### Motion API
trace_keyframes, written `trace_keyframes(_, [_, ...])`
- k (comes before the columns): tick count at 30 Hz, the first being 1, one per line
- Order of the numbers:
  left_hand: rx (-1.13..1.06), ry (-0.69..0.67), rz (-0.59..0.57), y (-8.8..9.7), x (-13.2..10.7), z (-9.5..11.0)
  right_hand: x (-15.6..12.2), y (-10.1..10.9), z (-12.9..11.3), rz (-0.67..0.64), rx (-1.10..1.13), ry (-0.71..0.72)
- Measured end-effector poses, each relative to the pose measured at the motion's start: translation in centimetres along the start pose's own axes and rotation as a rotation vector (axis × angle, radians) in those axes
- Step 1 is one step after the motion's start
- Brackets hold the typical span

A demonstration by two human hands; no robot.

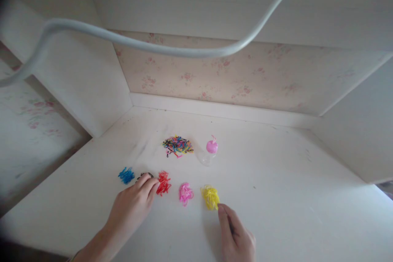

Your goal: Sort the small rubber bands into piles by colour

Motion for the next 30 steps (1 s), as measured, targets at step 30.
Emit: trace_keyframes(30, [-0.929,0.227,0.080,-2.2,-5.9,-7.6,2.9,-9.4,-13.7,-0.383,-0.457,0.400])
Point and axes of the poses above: each hand's wrist, its own x-axis towards the middle knuckle, its own y-axis out of the back of the hand, z = x × y, the point moved 10 cm from there along x, towards the middle knuckle, and after that the axes turned 2 degrees about y, right-handed, at the moved point
